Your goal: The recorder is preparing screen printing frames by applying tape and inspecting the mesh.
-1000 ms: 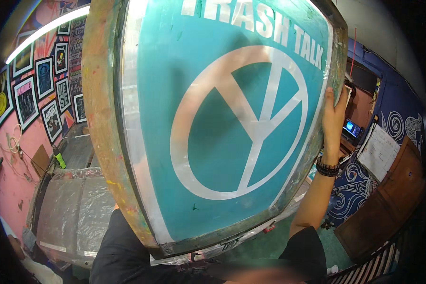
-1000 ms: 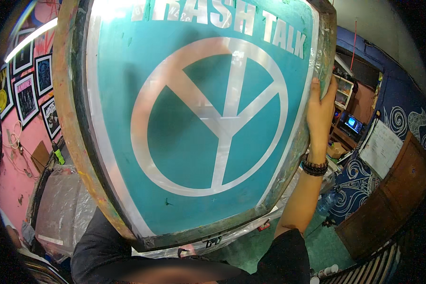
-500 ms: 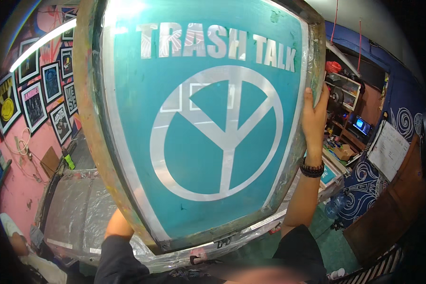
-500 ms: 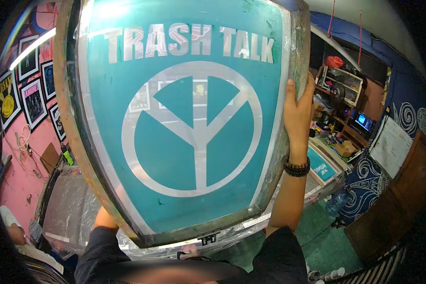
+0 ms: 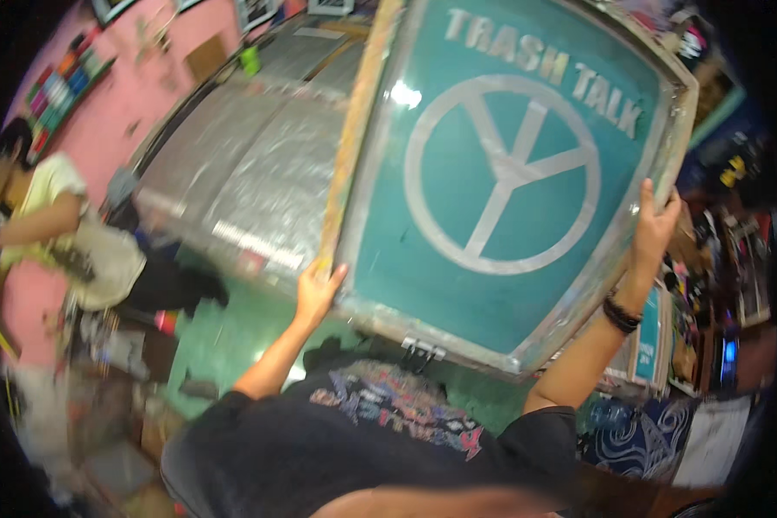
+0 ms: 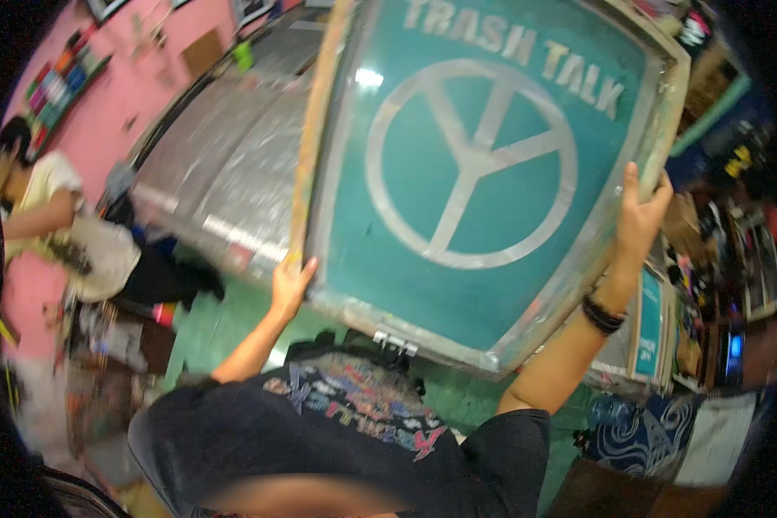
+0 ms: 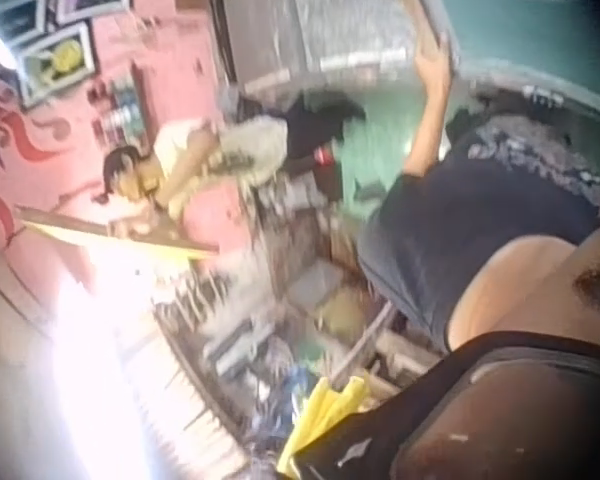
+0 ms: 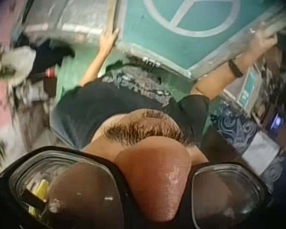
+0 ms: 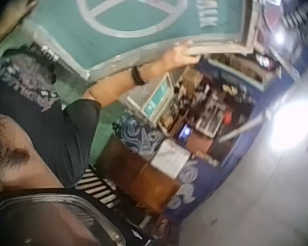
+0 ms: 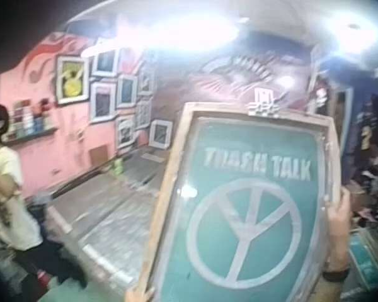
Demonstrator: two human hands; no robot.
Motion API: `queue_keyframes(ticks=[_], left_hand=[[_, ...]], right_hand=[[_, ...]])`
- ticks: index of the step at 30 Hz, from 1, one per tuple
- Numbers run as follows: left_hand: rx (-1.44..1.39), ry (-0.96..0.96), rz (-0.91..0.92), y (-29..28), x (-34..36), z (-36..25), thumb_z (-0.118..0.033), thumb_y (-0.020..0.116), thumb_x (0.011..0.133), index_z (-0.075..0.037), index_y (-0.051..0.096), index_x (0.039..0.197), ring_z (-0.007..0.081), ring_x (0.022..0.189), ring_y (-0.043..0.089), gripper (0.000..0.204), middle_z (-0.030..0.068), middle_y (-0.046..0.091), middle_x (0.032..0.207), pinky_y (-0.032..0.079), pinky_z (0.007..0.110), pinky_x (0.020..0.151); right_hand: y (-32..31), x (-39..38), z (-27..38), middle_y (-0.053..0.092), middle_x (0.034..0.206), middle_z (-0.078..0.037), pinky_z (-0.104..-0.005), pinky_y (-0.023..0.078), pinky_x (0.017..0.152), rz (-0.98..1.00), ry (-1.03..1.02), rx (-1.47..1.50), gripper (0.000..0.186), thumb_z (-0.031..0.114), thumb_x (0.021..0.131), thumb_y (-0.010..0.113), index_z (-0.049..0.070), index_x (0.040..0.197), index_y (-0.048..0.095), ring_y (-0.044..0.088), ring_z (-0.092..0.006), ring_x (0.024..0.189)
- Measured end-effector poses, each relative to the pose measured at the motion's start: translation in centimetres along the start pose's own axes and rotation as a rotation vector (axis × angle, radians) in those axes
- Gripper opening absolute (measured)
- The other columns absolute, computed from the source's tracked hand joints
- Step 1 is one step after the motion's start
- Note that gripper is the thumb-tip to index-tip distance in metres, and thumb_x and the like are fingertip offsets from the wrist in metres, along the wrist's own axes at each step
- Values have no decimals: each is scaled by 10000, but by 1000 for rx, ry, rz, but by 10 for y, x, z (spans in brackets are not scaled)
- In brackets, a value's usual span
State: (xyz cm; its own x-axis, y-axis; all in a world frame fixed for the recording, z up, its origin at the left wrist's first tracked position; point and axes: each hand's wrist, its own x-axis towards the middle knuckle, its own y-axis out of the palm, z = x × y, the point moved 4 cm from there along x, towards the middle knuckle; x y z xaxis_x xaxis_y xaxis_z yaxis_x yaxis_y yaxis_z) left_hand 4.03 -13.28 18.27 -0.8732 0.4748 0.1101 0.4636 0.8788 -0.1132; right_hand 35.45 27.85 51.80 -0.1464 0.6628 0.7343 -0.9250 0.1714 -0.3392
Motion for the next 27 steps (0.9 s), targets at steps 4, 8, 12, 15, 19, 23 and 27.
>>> queue_keyframes(ticks=[4, 8, 12, 15, 19, 23, 27], left_hand=[[-77, -194, -16, -34, -33, 37, -438, 815, 871, 20, 690, 1105, 99, 831, 581, 529, 17, 681, 900, 495, 302, 757], [-112, -130, -197, -50, -58, 40, -444, 821, 867, 23, 689, 1094, 99, 817, 586, 536, 19, 682, 884, 498, 296, 743], [128, -229, -193, -88, -52, 49, -433, 829, 859, 49, 692, 1046, 110, 777, 615, 535, 32, 682, 829, 517, 306, 714], [229, -331, -256, -136, -19, 63, -419, 824, 853, 60, 713, 1012, 116, 633, 602, 517, 43, 680, 762, 513, 324, 601], [369, -421, -230, -203, 41, 72, -439, 816, 850, 64, 736, 994, 117, 690, 587, 529, 45, 689, 796, 486, 329, 632], [362, -482, -158, -261, 109, 81, -402, 806, 872, 86, 737, 1024, 124, 772, 595, 516, 39, 687, 863, 480, 327, 682], [336, -451, -111, -353, 172, 130, -323, 796, 897, 127, 679, 1178, 197, 938, 642, 543, 123, 700, 1071, 525, 371, 851]], right_hand=[[59, -89, -14, 613, 1272, -161, -348, 467, 981, 380, 176, 234, 638, 356, 961, 730, -65, 1384, 502, 590, -227, 1115], [102, -241, -105, 690, 1108, -129, -348, 490, 933, 716, 417, 52, 474, 264, 950, 743, -64, 1265, 610, 627, -211, 1019], [157, -295, -102, 680, 1041, -97, -313, 507, 824, 547, 523, 365, 410, 207, 944, 745, -55, 1229, 609, 619, -165, 923], [216, -302, -68, 669, 964, -52, -288, 503, 711, 751, 614, 432, 347, 172, 943, 736, -42, 1188, 614, 609, -132, 842], [296, -332, -50, 671, 869, -37, -311, 503, 642, 815, 573, 462, 319, 166, 911, 729, -17, 1153, 627, 620, -135, 764], [365, -360, -17, 671, 771, -110, -362, 528, 617, 856, 634, 314, 300, 167, 877, 724, -9, 1101, 632, 659, -194, 702], [459, -422, 13, 694, 934, -254, -466, 569, 767, 834, 615, 270, 553, 338, 884, 767, -84, 1180, 567, 708, -368, 877]])
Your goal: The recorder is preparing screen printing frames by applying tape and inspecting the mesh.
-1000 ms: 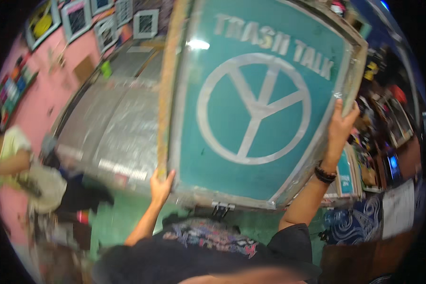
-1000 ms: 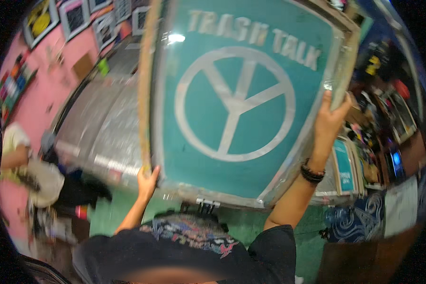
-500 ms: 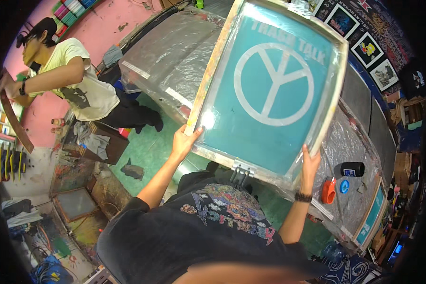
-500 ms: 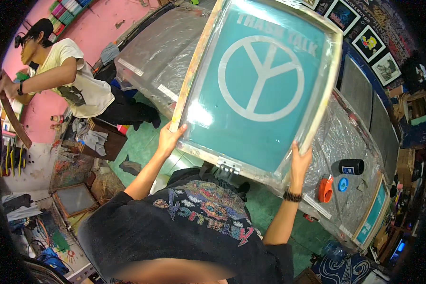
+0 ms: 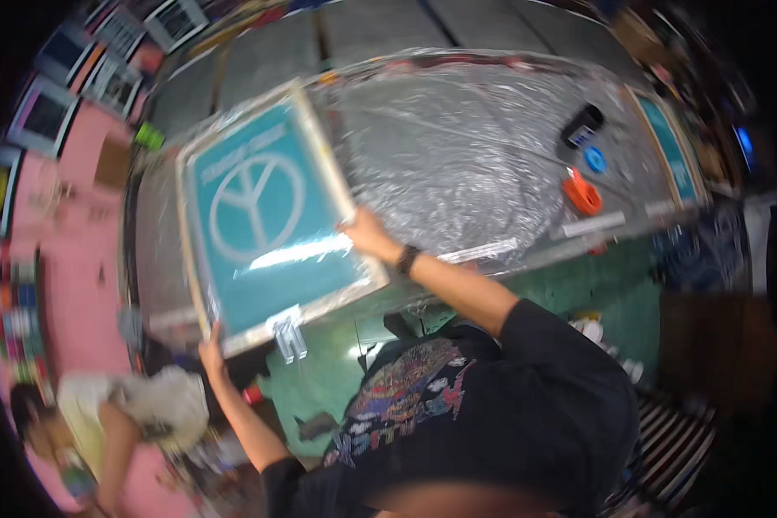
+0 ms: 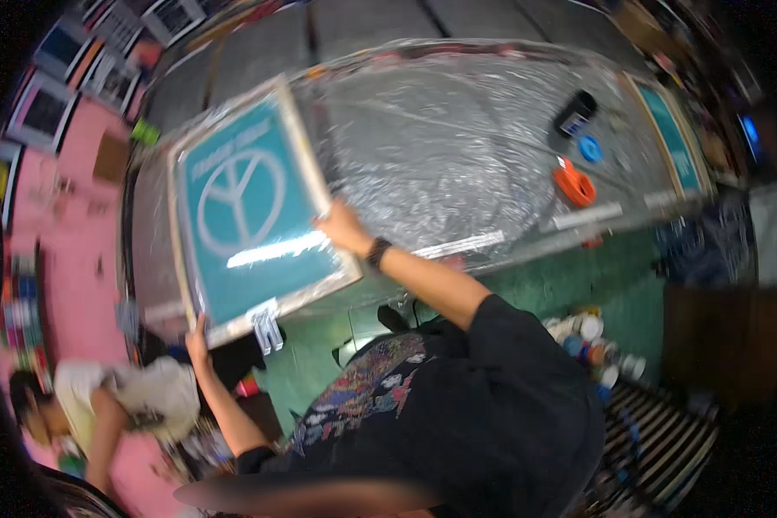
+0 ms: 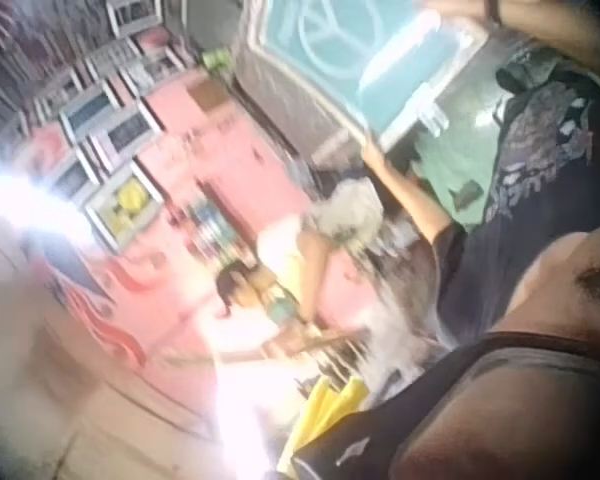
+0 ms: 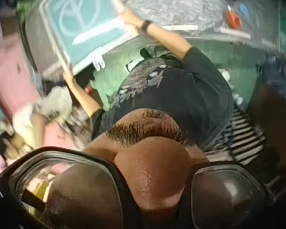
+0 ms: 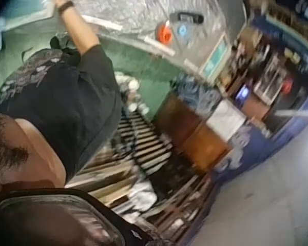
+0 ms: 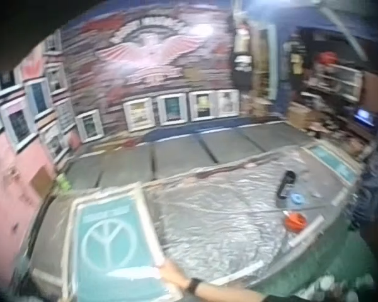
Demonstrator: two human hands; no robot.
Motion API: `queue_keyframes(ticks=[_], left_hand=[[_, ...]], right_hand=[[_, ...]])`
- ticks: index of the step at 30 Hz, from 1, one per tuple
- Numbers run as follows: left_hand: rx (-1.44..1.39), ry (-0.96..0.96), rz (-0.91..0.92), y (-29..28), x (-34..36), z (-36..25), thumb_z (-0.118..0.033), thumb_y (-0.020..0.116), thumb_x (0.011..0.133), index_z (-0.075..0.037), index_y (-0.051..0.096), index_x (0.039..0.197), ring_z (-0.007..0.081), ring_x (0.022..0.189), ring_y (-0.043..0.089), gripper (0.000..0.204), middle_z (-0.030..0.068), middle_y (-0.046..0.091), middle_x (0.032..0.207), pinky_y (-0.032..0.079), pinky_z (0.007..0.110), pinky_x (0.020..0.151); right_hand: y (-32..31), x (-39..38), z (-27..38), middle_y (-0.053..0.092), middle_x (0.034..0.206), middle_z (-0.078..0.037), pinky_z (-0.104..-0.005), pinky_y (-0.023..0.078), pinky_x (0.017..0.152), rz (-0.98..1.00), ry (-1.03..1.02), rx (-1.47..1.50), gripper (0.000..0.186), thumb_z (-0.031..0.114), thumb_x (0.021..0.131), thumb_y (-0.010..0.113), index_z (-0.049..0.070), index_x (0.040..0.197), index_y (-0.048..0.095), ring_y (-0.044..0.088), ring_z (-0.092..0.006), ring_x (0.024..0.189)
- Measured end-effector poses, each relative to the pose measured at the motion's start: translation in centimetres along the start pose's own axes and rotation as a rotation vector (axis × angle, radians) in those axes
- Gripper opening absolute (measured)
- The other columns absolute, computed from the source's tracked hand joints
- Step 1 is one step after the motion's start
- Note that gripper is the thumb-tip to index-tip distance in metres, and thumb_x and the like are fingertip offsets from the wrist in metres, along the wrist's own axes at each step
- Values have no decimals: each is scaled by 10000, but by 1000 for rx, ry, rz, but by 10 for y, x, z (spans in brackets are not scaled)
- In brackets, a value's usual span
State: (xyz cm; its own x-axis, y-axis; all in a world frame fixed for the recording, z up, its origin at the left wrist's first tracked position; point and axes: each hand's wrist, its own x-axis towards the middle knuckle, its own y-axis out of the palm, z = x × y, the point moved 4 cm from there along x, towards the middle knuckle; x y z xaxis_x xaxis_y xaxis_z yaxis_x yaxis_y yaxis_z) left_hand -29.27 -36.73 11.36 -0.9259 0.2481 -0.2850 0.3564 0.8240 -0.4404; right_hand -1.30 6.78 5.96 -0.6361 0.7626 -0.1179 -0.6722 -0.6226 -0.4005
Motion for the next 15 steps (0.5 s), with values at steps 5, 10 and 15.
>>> queue_keyframes(ticks=[5, 10, 15], left_hand=[[87, 1, 25, -34, 69, 53, -404, 781, 908, 149, 669, 1202, 211, 1002, 617, 636, 145, 689, 1125, 485, 368, 933], [117, 20, 89, -4, 78, 24, -422, 766, 922, 146, 676, 1168, 214, 983, 624, 625, 139, 691, 1116, 489, 371, 921], [112, 106, 99, 10, 57, 33, -422, 715, 965, 155, 672, 1152, 206, 962, 611, 609, 137, 699, 1092, 492, 376, 895]], right_hand=[[59, -5, 9, 654, 1041, -365, -537, 541, 845, -38, 85, -40, 625, 366, 882, 739, -144, 1157, 506, 665, -504, 1000], [59, -2, 5, 649, 1031, -378, -540, 519, 872, -78, 119, -9, 533, 287, 883, 716, -152, 1103, 507, 649, -524, 1006], [28, -16, 17, 648, 1008, -366, -536, 514, 873, -107, 128, -26, 505, 258, 874, 716, -139, 1100, 503, 646, -514, 992]])
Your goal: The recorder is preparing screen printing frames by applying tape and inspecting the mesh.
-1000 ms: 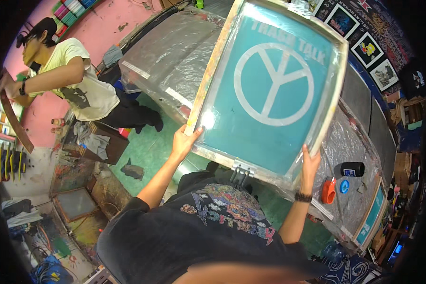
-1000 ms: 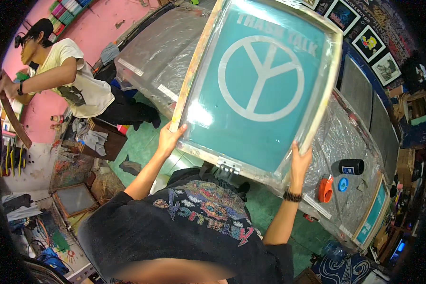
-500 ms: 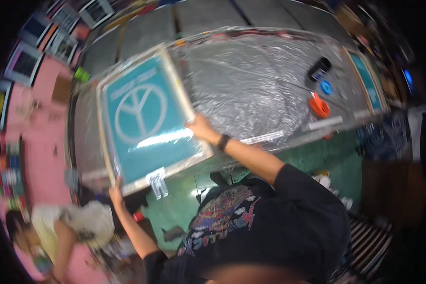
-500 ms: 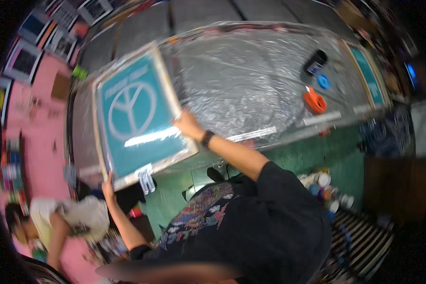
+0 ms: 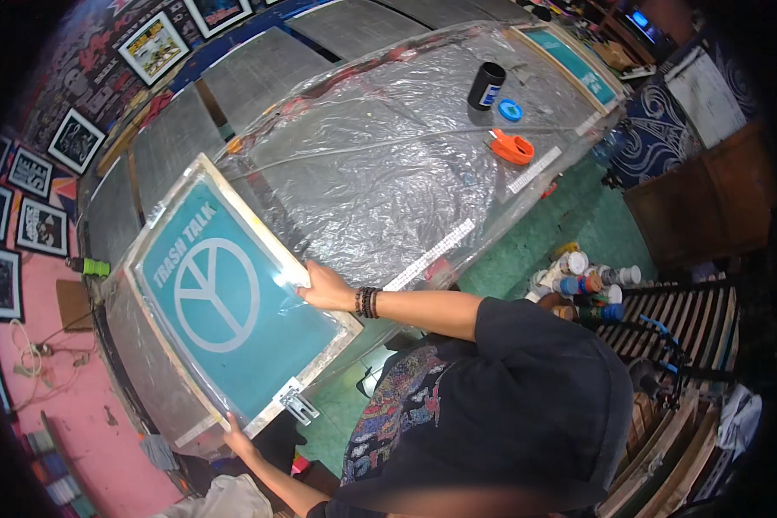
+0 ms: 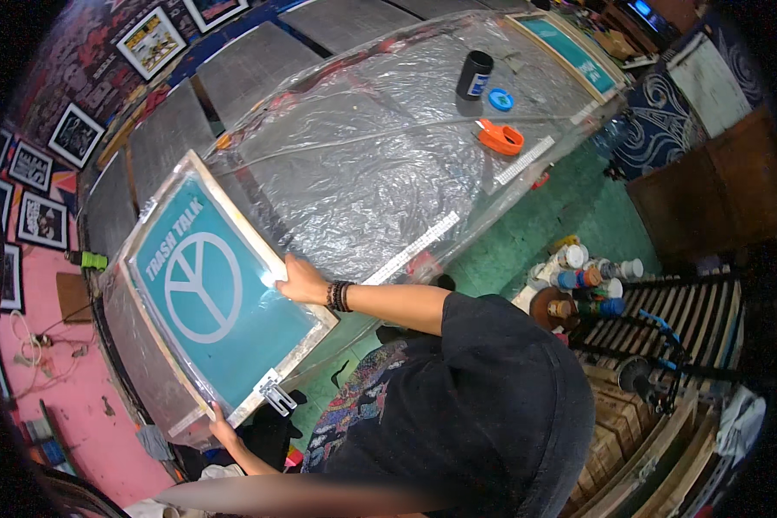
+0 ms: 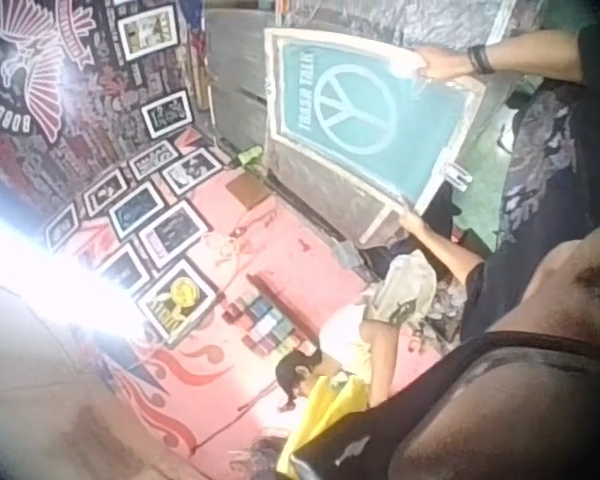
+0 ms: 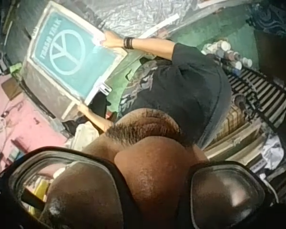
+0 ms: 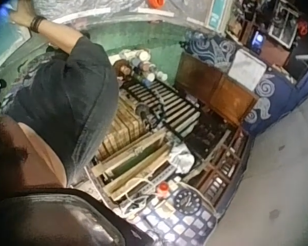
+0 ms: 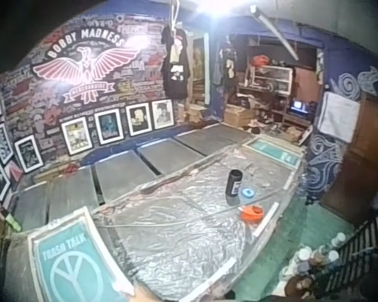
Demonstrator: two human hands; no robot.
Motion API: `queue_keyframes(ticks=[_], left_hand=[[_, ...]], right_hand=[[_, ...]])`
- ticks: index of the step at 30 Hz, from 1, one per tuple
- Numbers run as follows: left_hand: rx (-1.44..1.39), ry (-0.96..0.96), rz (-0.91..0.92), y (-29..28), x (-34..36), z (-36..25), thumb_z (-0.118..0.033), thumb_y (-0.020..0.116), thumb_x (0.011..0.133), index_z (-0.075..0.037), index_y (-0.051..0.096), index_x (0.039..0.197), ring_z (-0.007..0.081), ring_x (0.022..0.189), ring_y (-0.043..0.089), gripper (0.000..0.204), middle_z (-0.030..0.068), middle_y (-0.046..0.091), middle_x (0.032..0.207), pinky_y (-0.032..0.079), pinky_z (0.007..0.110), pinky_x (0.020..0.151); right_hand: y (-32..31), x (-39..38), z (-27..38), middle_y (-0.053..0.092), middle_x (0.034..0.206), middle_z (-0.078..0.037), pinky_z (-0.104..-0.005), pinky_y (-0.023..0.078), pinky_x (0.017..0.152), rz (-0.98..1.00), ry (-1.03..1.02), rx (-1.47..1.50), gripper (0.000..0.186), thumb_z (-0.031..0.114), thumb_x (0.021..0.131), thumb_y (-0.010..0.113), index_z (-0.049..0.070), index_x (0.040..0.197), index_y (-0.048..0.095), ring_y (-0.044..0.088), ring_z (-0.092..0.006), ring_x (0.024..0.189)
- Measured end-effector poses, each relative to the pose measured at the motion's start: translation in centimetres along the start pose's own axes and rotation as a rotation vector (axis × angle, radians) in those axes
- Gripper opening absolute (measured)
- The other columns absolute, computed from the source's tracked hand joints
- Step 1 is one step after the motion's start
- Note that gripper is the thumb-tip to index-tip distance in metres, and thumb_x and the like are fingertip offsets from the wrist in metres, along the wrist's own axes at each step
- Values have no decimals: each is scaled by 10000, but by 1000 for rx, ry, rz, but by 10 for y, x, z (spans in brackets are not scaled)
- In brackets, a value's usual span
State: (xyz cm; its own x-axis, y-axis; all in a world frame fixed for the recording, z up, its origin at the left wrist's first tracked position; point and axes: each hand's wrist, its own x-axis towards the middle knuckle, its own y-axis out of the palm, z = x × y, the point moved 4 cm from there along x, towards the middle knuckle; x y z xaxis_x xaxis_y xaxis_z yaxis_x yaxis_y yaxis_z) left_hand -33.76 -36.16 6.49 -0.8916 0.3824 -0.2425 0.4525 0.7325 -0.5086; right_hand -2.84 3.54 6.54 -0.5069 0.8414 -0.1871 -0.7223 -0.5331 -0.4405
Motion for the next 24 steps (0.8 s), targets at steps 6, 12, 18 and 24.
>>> queue_keyframes(ticks=[6, 12, 18, 24], left_hand=[[-92, 35, -9, 43, -14, -45, -406, 696, 984, 173, 589, 1290, 226, 1075, 597, 663, 150, 647, 1245, 467, 365, 987], [-102, 170, -58, 142, -27, -90, -440, 760, 930, 45, 666, 844, 146, 699, 472, 502, 0, 566, 782, 440, 341, 637], [-149, 125, 124, 254, -61, -169, -456, 761, 922, -67, 568, 728, 87, 583, 359, 476, -54, 470, 658, 308, 310, 522], [-38, 64, 157, 327, -118, -184, -445, 778, 908, 1, 679, 829, 114, 611, 437, 463, -13, 555, 695, 366, 342, 551]], right_hand=[[-87, -12, 31, 670, 989, -311, -477, 537, 814, -89, -60, 88, 481, 256, 868, 746, -85, 1129, 527, 690, -429, 946], [-211, -31, 21, 689, 944, -270, -466, 563, 779, -288, -112, -53, 461, 229, 880, 748, -73, 1141, 516, 713, -387, 906], [-327, -31, -21, 705, 978, -276, -460, 552, 819, -421, -67, -77, 504, 289, 843, 769, -79, 1140, 593, 704, -415, 923], [-394, -22, -125, 692, 1095, -308, -476, 522, 920, -340, 40, -59, 500, 259, 827, 753, -78, 1171, 618, 673, -441, 1059]])
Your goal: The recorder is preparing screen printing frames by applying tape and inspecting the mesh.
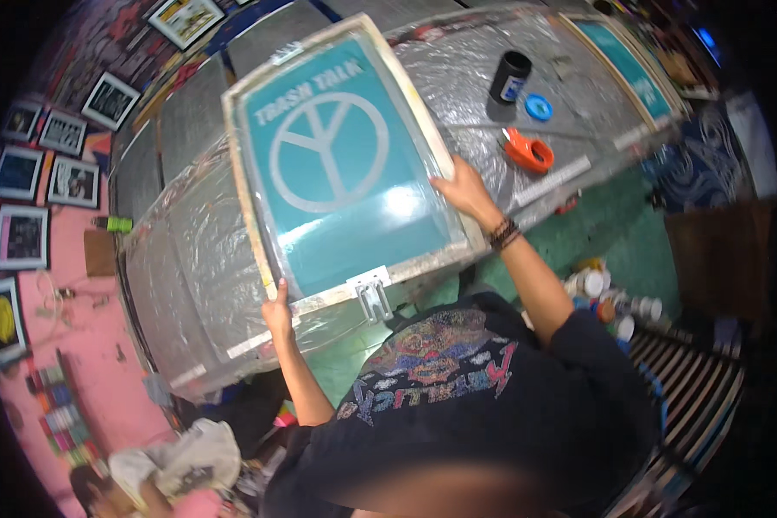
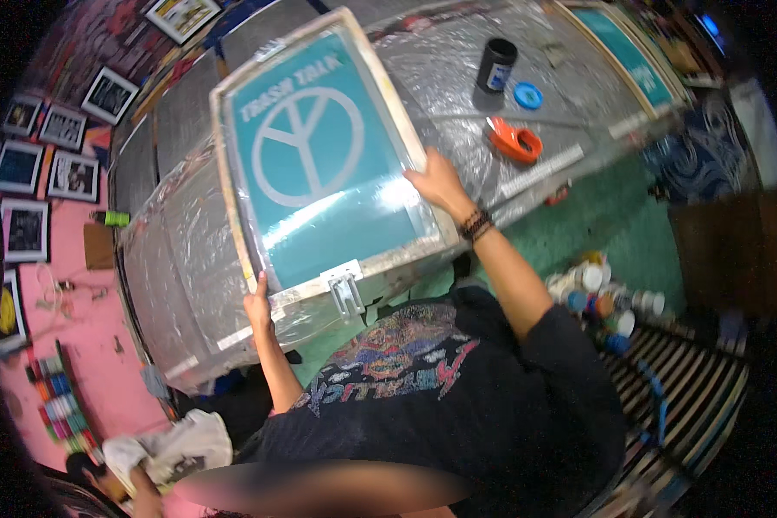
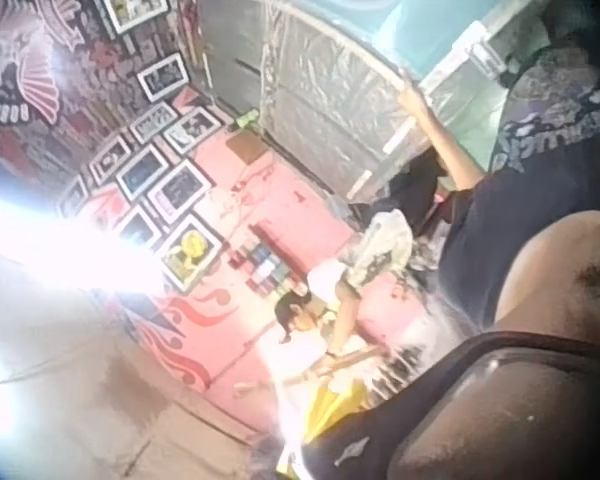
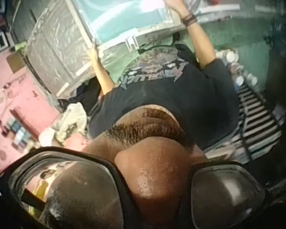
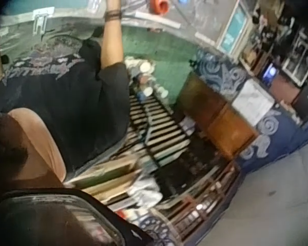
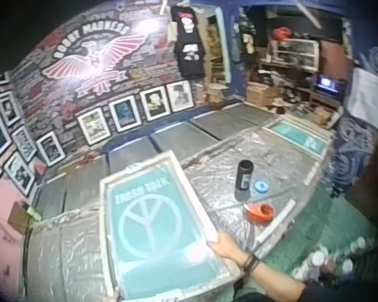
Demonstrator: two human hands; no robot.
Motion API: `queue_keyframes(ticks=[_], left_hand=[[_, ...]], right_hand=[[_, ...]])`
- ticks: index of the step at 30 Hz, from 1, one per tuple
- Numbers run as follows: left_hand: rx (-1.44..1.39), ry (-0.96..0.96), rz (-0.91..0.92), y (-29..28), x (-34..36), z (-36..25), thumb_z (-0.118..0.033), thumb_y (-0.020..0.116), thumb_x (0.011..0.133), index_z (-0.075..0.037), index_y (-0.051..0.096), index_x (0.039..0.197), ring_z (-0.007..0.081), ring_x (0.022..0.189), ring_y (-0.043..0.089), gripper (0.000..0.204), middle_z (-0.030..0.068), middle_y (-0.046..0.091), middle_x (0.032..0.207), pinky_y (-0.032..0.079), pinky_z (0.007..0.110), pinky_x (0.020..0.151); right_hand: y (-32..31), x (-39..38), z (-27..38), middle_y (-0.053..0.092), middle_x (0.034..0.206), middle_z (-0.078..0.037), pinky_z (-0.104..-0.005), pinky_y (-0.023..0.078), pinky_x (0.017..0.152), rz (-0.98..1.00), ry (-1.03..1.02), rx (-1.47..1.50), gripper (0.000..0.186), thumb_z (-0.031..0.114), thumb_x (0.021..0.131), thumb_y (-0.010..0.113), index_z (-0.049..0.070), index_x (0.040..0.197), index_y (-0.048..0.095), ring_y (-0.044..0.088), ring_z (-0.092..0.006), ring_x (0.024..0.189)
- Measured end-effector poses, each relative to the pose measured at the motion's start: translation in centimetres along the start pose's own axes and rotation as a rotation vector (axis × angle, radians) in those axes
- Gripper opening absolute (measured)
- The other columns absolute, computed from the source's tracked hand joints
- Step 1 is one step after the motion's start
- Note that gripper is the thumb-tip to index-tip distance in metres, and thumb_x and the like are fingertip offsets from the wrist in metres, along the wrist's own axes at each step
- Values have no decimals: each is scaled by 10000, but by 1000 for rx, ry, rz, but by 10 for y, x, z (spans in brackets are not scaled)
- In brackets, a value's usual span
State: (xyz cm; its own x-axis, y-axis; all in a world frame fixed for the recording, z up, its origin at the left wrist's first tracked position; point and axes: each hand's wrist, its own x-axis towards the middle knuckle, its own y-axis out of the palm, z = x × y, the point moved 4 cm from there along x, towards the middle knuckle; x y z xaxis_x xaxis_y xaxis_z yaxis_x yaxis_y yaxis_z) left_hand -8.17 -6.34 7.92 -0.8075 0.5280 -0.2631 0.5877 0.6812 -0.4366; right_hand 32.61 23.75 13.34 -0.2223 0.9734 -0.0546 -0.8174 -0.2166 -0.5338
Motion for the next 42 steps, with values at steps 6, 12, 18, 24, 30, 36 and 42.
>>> queue_keyframes(ticks=[6, 12, 18, 24, 30, 36, 42], left_hand=[[140, -74, 33, 51, -39, 10, -412, 753, 927, 97, 722, 1066, 161, 825, 600, 529, 84, 710, 916, 491, 344, 763], [165, -73, -37, 72, -52, 19, -441, 749, 917, 52, 735, 1029, 164, 775, 595, 506, 60, 691, 838, 485, 358, 726], [139, -108, -35, 63, -37, 62, -442, 745, 924, 66, 724, 1088, 184, 845, 623, 534, 108, 719, 939, 499, 358, 803], [387, -194, 52, 61, -20, 82, -573, 688, 925, 98, 672, 1200, 300, 961, 687, 725, 225, 735, 1056, 504, 406, 900], [483, -67, 29, 66, -19, 89, -617, 673, 908, 99, 659, 1211, 413, 1047, 694, 777, 304, 715, 1080, 501, 460, 925], [512, 192, -62, 74, -24, 78, -615, 678, 897, 103, 626, 1185, 406, 949, 712, 775, 275, 727, 948, 523, 479, 872], [739, 91, -96, 76, -33, 80, -589, 677, 888, 34, 654, 1119, 414, 943, 710, 666, 236, 733, 958, 522, 506, 832]], right_hand=[[3, 17, -85, 691, 1121, -303, -483, 511, 947, 115, 32, -28, 555, 259, 845, 764, -93, 1231, 577, 658, -462, 1096], [9, 31, -109, 688, 1111, -312, -484, 514, 936, 161, 48, 4, 534, 251, 850, 759, -98, 1209, 574, 660, -472, 1077], [29, 34, -115, 677, 1093, -334, -503, 520, 892, 181, 36, -28, 516, 270, 855, 761, -76, 1186, 570, 657, -490, 1055], [34, 22, -118, 676, 1076, -314, -529, 526, 879, 177, 168, -180, 540, 366, 875, 743, -42, 1187, 576, 665, -481, 1027], [44, 21, -122, 610, 1216, -259, -519, 532, 917, 161, 137, -396, 563, 423, 887, 719, -9, 1223, 589, 649, -448, 1093], [42, 17, -130, 599, 1253, -249, -516, 532, 933, 187, 127, -422, 594, 442, 883, 722, -5, 1248, 582, 641, -441, 1114], [-1, 8, -96, 594, 1275, -237, -498, 539, 940, 405, 89, -524, 503, 433, 906, 702, 30, 1201, 649, 648, -417, 1126]])
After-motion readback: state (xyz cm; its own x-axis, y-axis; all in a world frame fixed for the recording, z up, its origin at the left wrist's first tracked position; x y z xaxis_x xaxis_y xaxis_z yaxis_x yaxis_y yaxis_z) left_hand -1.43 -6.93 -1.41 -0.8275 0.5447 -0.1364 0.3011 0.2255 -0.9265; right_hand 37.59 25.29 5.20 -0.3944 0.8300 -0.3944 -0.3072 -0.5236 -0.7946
